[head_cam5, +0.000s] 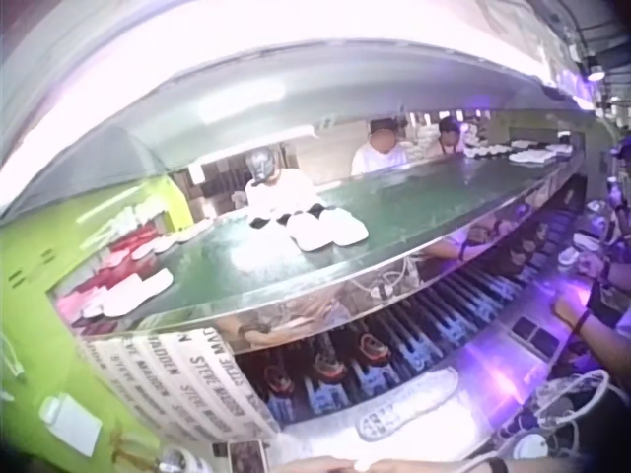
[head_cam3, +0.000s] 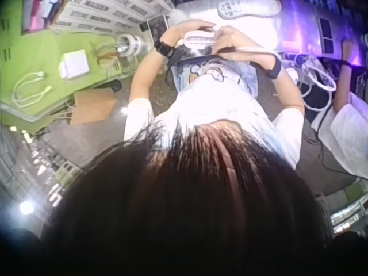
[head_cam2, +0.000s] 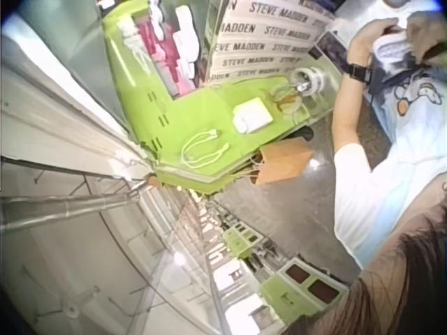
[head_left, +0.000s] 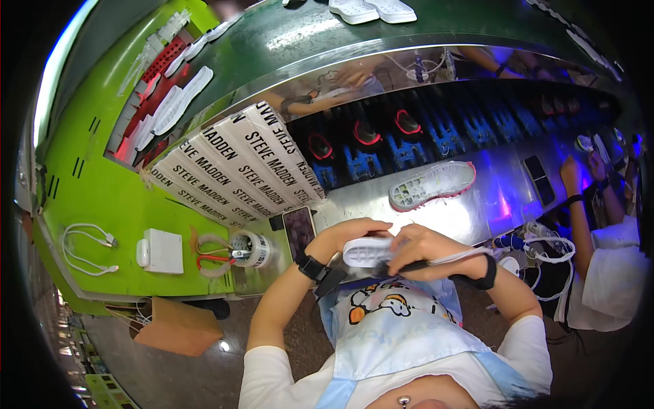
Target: The worker is applying a liquid (likely adhesive or primer) to the surface of shoe soles using a specialized applicator tool.
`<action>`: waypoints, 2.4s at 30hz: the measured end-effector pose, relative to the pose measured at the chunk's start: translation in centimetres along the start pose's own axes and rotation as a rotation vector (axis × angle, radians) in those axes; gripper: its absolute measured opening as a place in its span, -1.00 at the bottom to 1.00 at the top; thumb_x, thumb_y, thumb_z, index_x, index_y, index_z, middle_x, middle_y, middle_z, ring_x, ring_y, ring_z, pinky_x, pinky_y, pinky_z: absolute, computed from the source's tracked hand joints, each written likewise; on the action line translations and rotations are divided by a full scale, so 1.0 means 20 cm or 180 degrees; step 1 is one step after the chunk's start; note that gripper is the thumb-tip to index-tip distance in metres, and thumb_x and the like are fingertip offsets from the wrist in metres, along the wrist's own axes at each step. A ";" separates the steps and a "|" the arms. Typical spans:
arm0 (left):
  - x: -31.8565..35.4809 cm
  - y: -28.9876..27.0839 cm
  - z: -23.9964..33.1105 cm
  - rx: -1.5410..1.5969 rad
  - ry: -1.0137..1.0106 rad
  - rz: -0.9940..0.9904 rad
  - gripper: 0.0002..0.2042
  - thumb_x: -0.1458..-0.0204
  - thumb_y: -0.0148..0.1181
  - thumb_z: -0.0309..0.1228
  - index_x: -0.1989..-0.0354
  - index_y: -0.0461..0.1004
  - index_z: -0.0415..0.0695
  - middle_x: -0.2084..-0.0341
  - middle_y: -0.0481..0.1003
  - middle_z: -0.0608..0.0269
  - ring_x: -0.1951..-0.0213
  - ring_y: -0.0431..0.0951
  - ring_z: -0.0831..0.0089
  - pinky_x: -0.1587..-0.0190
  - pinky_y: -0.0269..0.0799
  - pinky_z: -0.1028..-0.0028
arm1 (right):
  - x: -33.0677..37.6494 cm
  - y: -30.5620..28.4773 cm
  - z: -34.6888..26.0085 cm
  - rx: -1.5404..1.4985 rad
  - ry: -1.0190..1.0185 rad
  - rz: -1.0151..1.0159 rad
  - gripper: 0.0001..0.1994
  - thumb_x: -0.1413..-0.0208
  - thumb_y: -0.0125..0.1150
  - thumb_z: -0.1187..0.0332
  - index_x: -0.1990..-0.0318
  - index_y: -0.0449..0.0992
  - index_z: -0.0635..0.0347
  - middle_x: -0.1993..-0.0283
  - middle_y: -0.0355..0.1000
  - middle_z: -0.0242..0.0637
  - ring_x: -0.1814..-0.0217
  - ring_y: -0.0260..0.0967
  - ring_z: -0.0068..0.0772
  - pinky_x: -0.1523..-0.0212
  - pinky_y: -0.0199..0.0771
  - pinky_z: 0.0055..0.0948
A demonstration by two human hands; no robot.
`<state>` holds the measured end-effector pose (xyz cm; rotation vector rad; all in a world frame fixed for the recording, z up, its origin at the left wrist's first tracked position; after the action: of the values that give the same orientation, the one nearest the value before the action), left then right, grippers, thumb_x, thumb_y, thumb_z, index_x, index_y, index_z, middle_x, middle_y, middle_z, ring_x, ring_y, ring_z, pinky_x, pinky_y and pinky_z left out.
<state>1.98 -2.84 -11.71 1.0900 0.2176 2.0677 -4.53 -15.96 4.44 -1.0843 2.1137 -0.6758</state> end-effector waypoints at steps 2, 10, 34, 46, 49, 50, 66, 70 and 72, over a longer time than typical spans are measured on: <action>0.11 0.00 0.05 0.0689 -0.0042 -0.0143 -0.50 -0.19 -0.08 -0.06 0.00 0.44 -0.30 0.10 0.52 0.03 0.18 0.59 0.24 0.10 0.51 0.31 | 0.12 -0.07 0.09 -0.1583 0.1335 0.0167 -0.78 0.19 0.30 0.57 0.30 0.63 0.20 0.21 0.54 -0.21 0.08 0.44 -0.38 0.04 0.42 -0.41; 0.13 0.28 0.12 0.2759 0.3147 -0.0234 -0.43 -0.21 -0.30 -0.10 -0.31 0.08 -0.21 -0.20 0.25 -0.06 -0.16 0.32 0.16 -0.24 0.19 0.26 | 0.03 -0.04 0.17 -0.2022 0.1744 0.2230 -0.80 0.08 0.27 0.50 0.24 0.59 0.26 0.23 0.54 -0.28 0.21 0.46 -0.55 0.13 0.43 -0.56; 0.19 0.22 0.28 0.2004 0.2450 -0.0766 -0.32 -0.07 -0.18 -0.05 -0.18 0.17 -0.46 0.10 0.44 -0.16 0.20 0.53 0.14 0.08 0.49 0.29 | -0.05 -0.01 0.11 -0.2174 0.1318 0.1090 -0.82 -0.18 0.04 0.46 0.34 0.58 0.33 0.41 0.51 -0.29 0.51 0.46 -0.56 0.42 0.46 -0.62; 0.11 0.12 0.23 0.0844 0.1012 0.0163 -0.73 -0.13 0.03 -0.30 0.07 0.48 -0.16 0.15 0.52 0.23 0.11 0.51 0.51 0.05 0.38 0.59 | 0.00 -0.15 -0.03 -0.1092 0.0731 0.0575 -0.87 -0.11 0.09 0.46 0.28 0.53 0.30 0.34 0.47 -0.20 0.32 0.47 -0.29 0.28 0.43 -0.44; 0.40 0.37 0.38 -0.0808 0.2807 0.0475 -0.75 -0.16 -0.03 -0.37 0.04 0.45 -0.12 0.06 0.47 0.26 0.05 0.46 0.56 -0.02 0.33 0.62 | 0.02 -0.13 0.02 -0.1086 0.0631 0.0799 -0.87 -0.13 0.07 0.46 0.28 0.53 0.31 0.34 0.47 -0.22 0.35 0.47 -0.33 0.30 0.44 -0.46; 0.37 0.32 0.40 -0.0817 0.2819 0.0477 -0.75 -0.16 -0.03 -0.37 0.04 0.45 -0.12 0.06 0.47 0.26 0.05 0.46 0.56 -0.02 0.33 0.62 | 0.02 -0.12 0.01 -0.0698 0.0263 0.0802 -0.86 -0.13 0.06 0.46 0.28 0.53 0.32 0.35 0.47 -0.23 0.38 0.47 -0.38 0.32 0.44 -0.47; 0.34 0.40 0.52 0.1368 0.1985 -0.0455 -0.47 -0.10 -0.07 -0.19 -0.14 0.26 -0.36 0.11 0.47 -0.13 0.18 0.57 0.14 0.13 0.53 0.23 | 0.20 -0.41 -0.05 -0.0303 0.0436 0.2616 -0.73 -0.21 -0.06 0.43 0.39 0.52 0.45 0.33 0.53 -0.07 0.46 0.50 -0.32 0.44 0.49 -0.51; 0.79 0.23 1.03 0.1816 0.2863 -0.1669 -0.49 -0.20 -0.15 -0.24 -0.16 0.18 -0.48 0.04 0.40 -0.30 0.18 0.55 0.00 0.16 0.56 0.17 | 0.26 -0.46 -0.11 -0.1819 -0.0097 0.3696 -0.65 -0.25 -0.15 0.30 0.44 0.45 0.39 0.28 0.46 0.09 0.59 0.38 -0.26 0.54 0.45 -0.40; 1.02 -0.01 1.18 0.2872 0.3418 -0.2008 -0.57 -0.21 -0.22 -0.38 -0.15 0.18 -0.48 -0.01 0.36 -0.31 0.12 0.52 0.06 0.12 0.57 0.27 | 0.30 -0.50 -0.13 -0.1595 -0.0107 0.4039 -0.65 -0.26 -0.16 0.29 0.41 0.43 0.39 0.25 0.44 0.07 0.59 0.37 -0.28 0.51 0.44 -0.45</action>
<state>13.26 7.13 15.60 0.1243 1.8717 1.7217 -4.00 -25.85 11.14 0.1880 2.4261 0.4886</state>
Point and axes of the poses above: each hand's wrist, its own x-axis away from the middle knuckle, its own y-axis out of the palm, z = x × y, the point moved 6 cm from there along -x, towards the middle knuckle
